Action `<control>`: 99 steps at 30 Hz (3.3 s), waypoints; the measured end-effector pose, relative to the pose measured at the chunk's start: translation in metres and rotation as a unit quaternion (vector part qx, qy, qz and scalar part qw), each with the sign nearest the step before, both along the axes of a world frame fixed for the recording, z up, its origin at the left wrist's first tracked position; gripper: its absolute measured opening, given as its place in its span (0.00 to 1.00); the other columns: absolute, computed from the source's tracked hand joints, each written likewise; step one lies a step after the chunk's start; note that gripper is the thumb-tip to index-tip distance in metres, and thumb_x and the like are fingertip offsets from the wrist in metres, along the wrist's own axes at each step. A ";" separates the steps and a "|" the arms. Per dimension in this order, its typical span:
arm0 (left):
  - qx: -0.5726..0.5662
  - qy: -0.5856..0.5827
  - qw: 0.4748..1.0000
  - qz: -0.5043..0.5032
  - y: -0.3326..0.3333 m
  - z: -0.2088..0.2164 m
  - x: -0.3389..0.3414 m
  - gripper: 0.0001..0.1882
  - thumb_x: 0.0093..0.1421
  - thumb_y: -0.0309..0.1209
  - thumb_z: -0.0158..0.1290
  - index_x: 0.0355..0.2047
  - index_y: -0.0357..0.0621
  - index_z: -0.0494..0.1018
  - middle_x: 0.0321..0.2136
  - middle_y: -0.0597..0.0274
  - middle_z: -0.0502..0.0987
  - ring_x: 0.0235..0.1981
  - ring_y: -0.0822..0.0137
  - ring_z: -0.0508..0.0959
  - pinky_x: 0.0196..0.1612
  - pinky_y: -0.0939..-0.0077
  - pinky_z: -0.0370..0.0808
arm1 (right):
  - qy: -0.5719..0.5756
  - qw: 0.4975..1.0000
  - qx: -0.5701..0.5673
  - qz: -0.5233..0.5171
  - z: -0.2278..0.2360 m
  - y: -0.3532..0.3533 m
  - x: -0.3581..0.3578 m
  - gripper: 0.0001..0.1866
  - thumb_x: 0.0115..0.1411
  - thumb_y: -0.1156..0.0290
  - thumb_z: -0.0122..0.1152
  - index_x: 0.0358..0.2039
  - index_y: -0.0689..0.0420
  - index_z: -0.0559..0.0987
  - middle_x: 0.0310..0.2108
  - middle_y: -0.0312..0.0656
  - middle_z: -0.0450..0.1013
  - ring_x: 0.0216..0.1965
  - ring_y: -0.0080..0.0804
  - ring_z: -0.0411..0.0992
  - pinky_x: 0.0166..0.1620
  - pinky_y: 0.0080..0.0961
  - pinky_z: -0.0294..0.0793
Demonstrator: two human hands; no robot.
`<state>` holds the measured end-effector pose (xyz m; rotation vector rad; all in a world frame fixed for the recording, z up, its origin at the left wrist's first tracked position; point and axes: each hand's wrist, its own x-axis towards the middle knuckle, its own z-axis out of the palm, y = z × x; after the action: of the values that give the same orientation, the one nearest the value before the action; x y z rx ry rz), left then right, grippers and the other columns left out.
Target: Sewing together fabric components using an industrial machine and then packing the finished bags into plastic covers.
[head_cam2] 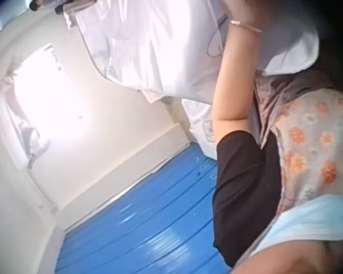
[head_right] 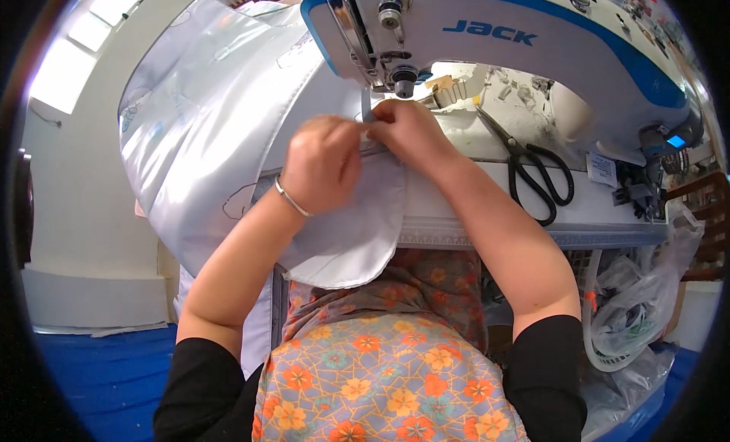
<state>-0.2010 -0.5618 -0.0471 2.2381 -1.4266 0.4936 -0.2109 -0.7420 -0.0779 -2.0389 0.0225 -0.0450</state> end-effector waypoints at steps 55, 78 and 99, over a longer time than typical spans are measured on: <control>-0.031 -0.014 0.999 0.034 -0.017 -0.055 0.006 0.11 0.50 0.23 0.53 0.36 0.39 0.76 0.42 0.59 0.78 0.45 0.60 0.77 0.45 0.63 0.75 | -0.288 0.916 -0.261 0.099 -0.015 -0.033 -0.031 0.19 0.49 0.86 0.56 0.42 0.59 0.81 0.46 0.42 0.78 0.46 0.44 0.75 0.51 0.37 0.75; -0.020 -0.064 0.998 0.015 -0.016 -0.054 0.047 0.07 0.45 0.24 0.54 0.28 0.39 0.76 0.31 0.56 0.76 0.39 0.59 0.78 0.40 0.62 0.76 | -0.330 0.887 -0.316 0.070 -0.020 -0.024 -0.024 0.19 0.51 0.83 0.58 0.44 0.57 0.81 0.43 0.40 0.78 0.43 0.41 0.75 0.50 0.35 0.75; 0.011 -0.069 0.997 0.028 -0.007 -0.040 0.054 0.05 0.49 0.23 0.52 0.26 0.39 0.76 0.30 0.55 0.76 0.40 0.55 0.78 0.46 0.61 0.73 | -0.329 0.860 -0.379 0.092 -0.016 -0.015 -0.030 0.19 0.48 0.78 0.61 0.43 0.60 0.81 0.42 0.41 0.77 0.42 0.39 0.74 0.48 0.35 0.75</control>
<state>-0.1474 -0.5693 -0.0871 2.3046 -1.4463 0.6672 -0.2409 -0.7567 -0.0934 -2.6858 -0.7255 -0.7313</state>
